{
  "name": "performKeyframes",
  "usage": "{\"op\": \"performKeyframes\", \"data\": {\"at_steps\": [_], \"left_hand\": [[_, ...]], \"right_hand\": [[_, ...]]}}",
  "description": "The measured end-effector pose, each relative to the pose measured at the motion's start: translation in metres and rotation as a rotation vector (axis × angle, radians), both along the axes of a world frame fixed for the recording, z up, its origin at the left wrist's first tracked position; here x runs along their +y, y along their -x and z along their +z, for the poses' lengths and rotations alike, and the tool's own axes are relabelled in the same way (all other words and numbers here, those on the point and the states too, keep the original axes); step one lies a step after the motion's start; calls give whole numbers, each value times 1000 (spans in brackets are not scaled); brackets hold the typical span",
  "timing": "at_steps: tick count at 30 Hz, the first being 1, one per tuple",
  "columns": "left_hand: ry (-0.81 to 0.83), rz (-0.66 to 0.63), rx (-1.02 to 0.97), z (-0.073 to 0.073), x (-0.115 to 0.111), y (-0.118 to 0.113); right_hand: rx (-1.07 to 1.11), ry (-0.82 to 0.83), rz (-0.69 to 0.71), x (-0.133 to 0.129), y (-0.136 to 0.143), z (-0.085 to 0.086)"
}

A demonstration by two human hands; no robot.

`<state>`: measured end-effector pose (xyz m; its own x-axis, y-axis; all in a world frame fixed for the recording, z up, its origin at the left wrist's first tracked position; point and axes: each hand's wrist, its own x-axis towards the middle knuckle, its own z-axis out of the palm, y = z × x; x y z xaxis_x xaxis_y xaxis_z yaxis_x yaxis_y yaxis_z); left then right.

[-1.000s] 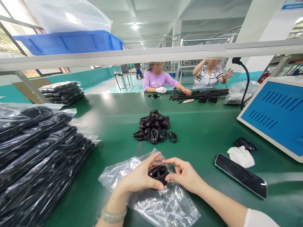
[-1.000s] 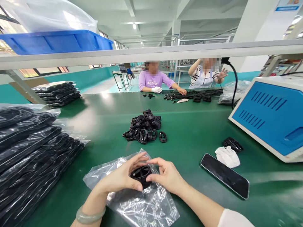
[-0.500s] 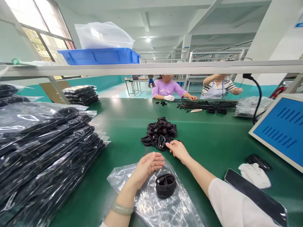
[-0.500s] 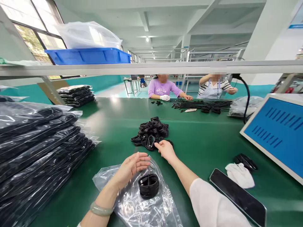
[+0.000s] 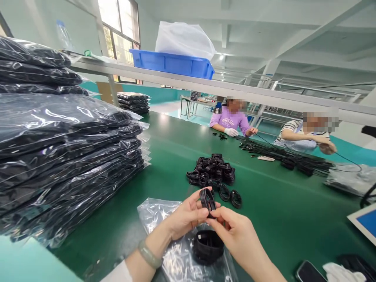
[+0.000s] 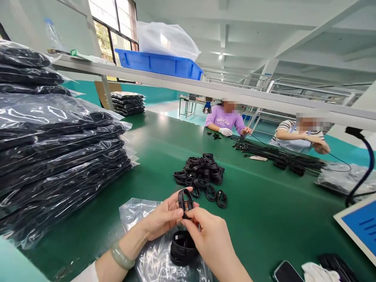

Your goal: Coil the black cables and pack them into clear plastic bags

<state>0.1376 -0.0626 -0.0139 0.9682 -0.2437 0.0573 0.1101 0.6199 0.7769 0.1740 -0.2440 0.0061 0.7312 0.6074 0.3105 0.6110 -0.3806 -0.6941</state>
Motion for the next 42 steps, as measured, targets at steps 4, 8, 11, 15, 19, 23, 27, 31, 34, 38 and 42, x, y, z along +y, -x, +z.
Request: {"op": "performKeyframes", "data": {"at_steps": [4,8,11,15,19,23,27,31,34,38,42], "left_hand": [[12,-24,21,3,2,0],[-33,-35,24,3,2,-1],[-70,-24,33,1,0,-2],[-106,-31,49,1,-2,-2],[-129,-28,47,6,-4,-1],[-155,-26,-9,8,-6,-1],[-189,21,5,5,-7,-2],[-222,30,29,6,-5,-3],[-216,8,15,9,-3,-2],[-174,-48,35,11,1,-1],[-69,-92,49,9,2,-1]], "right_hand": [[53,-24,9,-4,6,15],[133,-124,-35,-5,3,19],[93,-118,-10,-3,-1,12],[42,-111,9,-3,-5,3],[90,-104,34,-3,-8,4],[399,-144,84,-3,-13,11],[656,-220,185,-7,-17,16],[706,-265,215,-8,-16,16],[714,-268,272,-9,-14,19],[668,-205,263,-11,-17,24],[490,-117,168,-12,-19,21]]}}
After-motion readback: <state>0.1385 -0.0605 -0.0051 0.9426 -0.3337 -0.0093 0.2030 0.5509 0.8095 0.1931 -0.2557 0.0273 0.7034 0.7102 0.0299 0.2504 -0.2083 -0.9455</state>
